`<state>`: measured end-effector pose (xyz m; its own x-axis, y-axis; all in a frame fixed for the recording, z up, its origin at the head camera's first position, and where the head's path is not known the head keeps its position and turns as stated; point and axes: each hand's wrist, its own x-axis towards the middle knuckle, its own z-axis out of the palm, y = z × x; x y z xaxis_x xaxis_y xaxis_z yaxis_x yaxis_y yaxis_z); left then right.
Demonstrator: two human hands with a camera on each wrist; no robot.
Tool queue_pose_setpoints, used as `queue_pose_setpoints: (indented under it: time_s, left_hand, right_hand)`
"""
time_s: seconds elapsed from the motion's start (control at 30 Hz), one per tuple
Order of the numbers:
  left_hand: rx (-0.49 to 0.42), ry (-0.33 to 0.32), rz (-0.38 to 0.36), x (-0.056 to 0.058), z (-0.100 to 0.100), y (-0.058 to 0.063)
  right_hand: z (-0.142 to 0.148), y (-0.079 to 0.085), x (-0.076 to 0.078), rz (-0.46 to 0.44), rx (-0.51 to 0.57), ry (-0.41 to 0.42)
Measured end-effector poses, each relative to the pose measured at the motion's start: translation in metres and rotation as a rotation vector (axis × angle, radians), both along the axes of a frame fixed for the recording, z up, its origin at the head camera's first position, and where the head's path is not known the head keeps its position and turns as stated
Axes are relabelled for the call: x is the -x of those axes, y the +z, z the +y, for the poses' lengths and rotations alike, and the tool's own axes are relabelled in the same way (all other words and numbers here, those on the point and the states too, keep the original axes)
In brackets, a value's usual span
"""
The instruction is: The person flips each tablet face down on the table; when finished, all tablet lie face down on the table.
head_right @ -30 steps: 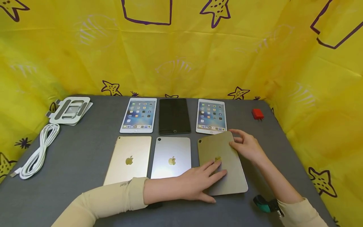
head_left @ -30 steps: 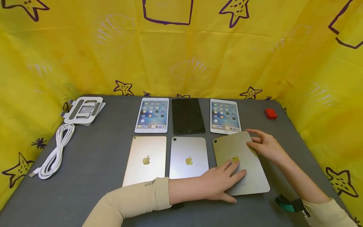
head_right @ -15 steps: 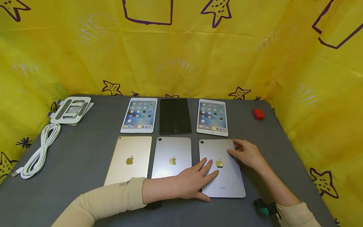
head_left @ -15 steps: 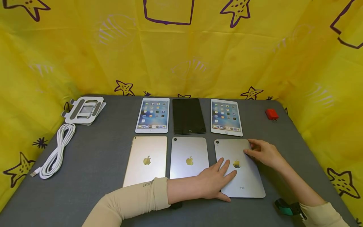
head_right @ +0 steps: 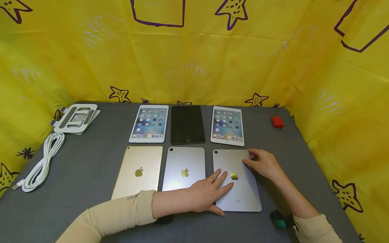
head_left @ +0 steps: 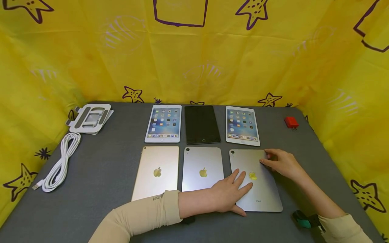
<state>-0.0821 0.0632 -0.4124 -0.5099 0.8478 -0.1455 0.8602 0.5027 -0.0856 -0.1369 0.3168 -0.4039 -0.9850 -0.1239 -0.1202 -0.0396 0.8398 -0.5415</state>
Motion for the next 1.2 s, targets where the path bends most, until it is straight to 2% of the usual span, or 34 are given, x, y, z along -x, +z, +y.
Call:
queue_pose_setpoints:
  time_s: [0.2,0.43,0.6,0.73,0.87,0.97,1.1,1.2]
  left_hand:
    - [-0.004,0.005,-0.003,0.001,-0.002,-0.001]
    - [-0.008,0.0,0.014,0.002,-0.003,-0.001]
    - [0.004,-0.018,0.008,0.004,-0.005,-0.002]
    - [-0.035,-0.039,-0.063,0.011,-0.01,-0.001]
    - [-0.159,-0.06,-0.136,0.023,-0.019,0.001]
    - [-0.286,-0.04,-0.175,0.032,-0.027,0.003]
    - [-0.471,0.075,-0.27,0.047,-0.039,0.007]
    - [-0.635,0.215,-0.41,0.062,-0.044,0.009]
  right_hand:
    - [0.0,0.0,0.001,0.006,0.011,0.008]
    - [0.0,0.0,0.002,-0.036,0.048,-0.007]
    - [-0.003,0.002,0.005,0.042,-0.008,0.015]
    - [-0.011,0.002,0.011,0.124,0.001,0.012]
    - [-0.024,0.001,0.019,0.173,0.053,0.014]
    - [-0.037,0.002,0.025,0.174,0.11,0.018]
    - [-0.053,0.0,0.035,0.162,0.15,0.025]
    - [-0.058,-0.003,0.045,0.152,0.14,0.023]
